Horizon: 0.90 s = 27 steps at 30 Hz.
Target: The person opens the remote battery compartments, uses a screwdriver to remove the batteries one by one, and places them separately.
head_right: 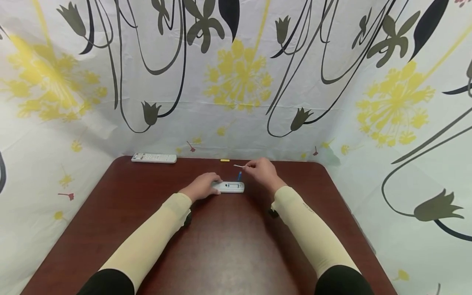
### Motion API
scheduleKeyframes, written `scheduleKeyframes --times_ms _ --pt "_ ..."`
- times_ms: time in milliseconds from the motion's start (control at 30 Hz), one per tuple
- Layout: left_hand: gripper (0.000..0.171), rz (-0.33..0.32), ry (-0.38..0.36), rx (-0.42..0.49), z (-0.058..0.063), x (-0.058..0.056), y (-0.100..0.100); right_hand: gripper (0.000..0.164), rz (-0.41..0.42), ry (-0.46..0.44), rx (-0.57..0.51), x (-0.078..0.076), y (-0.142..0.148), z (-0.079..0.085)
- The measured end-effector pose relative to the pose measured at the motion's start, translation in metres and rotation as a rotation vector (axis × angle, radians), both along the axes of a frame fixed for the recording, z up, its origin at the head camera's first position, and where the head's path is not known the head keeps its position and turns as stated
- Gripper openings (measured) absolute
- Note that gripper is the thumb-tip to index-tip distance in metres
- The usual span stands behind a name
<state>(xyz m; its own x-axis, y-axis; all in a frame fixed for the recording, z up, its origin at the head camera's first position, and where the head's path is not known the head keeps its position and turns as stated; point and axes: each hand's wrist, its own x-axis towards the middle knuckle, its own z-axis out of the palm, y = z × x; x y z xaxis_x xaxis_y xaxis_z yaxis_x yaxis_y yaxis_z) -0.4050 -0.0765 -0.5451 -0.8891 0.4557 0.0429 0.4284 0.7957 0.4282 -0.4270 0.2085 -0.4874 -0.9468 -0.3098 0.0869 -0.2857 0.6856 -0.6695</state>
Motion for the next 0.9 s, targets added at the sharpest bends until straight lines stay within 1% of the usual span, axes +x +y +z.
scheduleKeyframes --times_ms 100,200,333,467,667,900 --pt "0.036 -0.012 0.004 -0.008 0.000 -0.002 0.002 0.029 0.008 0.019 0.040 0.000 -0.004 -0.003" --pt "0.036 -0.027 0.011 -0.012 0.001 -0.003 0.002 0.028 0.016 0.056 0.078 0.001 -0.007 -0.005" --pt "0.037 -0.015 0.011 -0.005 0.002 -0.004 0.002 0.025 0.014 0.093 0.100 0.002 -0.008 -0.005" --pt "0.037 -0.007 -0.001 -0.001 0.002 -0.003 0.002 0.025 0.012 0.085 0.102 0.003 -0.009 -0.005" --pt "0.037 -0.020 0.005 -0.010 0.002 -0.003 0.001 0.026 0.024 0.053 0.068 0.005 -0.012 -0.008" --pt "0.037 -0.024 0.009 -0.011 -0.001 -0.004 0.000 0.028 0.024 0.070 0.080 0.007 -0.016 -0.016"
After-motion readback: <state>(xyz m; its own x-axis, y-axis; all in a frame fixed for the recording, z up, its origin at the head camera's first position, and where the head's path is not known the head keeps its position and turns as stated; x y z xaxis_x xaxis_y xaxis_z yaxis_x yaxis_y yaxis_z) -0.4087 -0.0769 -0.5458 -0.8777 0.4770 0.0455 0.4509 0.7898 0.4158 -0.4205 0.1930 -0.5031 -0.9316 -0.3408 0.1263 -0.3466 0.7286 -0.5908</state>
